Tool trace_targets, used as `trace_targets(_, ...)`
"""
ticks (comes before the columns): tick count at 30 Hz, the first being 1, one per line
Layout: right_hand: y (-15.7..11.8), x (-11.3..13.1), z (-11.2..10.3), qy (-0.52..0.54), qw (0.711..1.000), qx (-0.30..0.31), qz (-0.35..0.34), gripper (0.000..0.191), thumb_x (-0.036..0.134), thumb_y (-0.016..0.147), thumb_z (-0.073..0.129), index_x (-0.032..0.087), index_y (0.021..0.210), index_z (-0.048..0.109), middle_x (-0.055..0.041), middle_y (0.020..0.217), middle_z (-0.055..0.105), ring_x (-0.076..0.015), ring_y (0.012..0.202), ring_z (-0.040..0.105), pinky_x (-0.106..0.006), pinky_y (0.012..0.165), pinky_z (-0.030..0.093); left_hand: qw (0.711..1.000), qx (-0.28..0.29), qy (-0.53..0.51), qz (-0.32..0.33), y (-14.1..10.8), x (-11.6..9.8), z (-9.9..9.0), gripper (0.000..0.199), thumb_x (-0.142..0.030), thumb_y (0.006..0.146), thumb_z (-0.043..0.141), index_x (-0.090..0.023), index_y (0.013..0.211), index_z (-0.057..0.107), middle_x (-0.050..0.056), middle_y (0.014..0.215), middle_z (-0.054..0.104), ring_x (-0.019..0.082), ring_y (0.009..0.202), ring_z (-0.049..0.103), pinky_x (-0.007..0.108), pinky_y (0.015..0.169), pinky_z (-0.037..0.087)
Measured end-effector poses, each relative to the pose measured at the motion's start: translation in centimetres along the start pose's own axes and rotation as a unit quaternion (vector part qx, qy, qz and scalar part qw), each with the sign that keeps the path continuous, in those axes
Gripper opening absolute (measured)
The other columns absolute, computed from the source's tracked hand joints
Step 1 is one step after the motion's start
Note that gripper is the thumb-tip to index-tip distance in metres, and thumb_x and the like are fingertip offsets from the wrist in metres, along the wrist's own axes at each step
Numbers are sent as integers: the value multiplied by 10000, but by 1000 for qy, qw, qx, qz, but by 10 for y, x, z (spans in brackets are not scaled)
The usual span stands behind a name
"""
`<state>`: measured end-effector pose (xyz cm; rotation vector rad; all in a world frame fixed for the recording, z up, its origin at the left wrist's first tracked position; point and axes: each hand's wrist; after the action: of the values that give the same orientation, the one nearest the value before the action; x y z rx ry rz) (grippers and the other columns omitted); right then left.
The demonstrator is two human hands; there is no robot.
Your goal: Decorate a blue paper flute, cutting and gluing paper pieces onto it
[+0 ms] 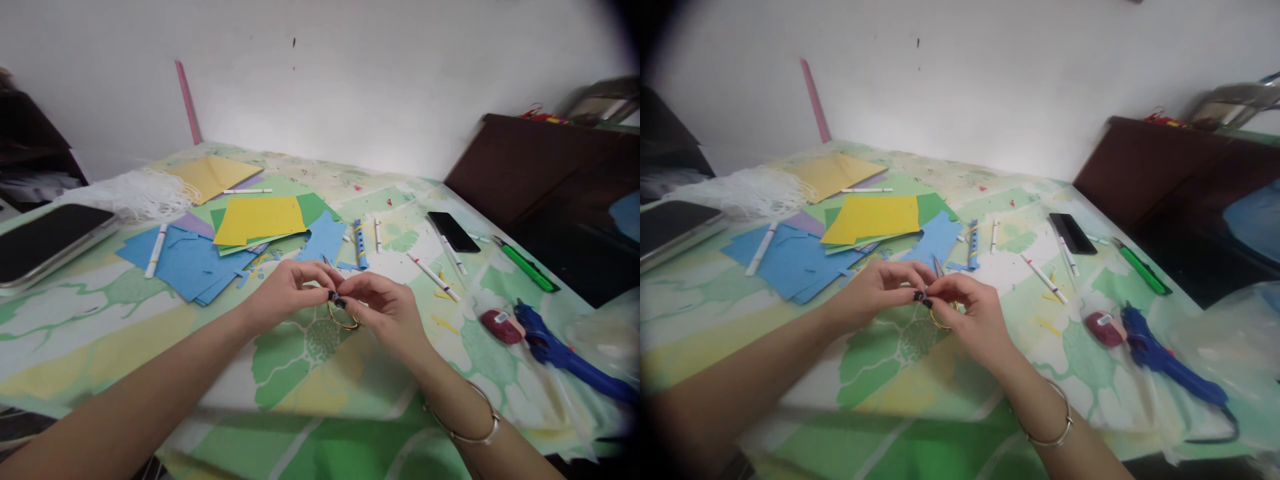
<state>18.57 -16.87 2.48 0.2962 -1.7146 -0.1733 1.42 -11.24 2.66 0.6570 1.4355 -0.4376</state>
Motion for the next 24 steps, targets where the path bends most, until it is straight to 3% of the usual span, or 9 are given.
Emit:
trace_targets(9, 0, 0, 2, 2, 1000, -8, 17, 39, 192, 731, 666, 176, 761, 647, -24, 743, 643, -123, 649, 603, -240, 566, 488, 1000, 0, 17, 20, 0, 1, 3, 56, -169, 728, 634, -137, 681, 635, 60, 944, 610, 151, 889, 586, 288, 805, 485)
trace_targets(18, 3, -2, 1, 67, 996, -4, 53, 76, 197, 703, 701, 175, 758, 655, -5, 723, 630, -102, 632, 584, -219, 563, 479, 987, -20, 129, 98, -2, 1, 4, 45, -142, 735, 618, -143, 711, 655, 71, 947, 605, 159, 888, 584, 318, 851, 454)
trace_targets(24, 4, -2, -1, 95, 992, 2, 82, 110, 214, 675, 731, 164, 731, 650, -6, 710, 627, -97, 623, 575, -212, 559, 480, 980, -21, 157, 117, -3, 2, 5, 58, -130, 745, 600, -155, 722, 646, 68, 954, 605, 168, 903, 576, 338, 871, 451)
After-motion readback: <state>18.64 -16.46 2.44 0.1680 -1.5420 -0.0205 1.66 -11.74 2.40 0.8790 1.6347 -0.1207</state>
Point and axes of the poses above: each hand's wrist, its own y-axis towards the middle knuckle, its own z-axis out of the palm, x = y × z
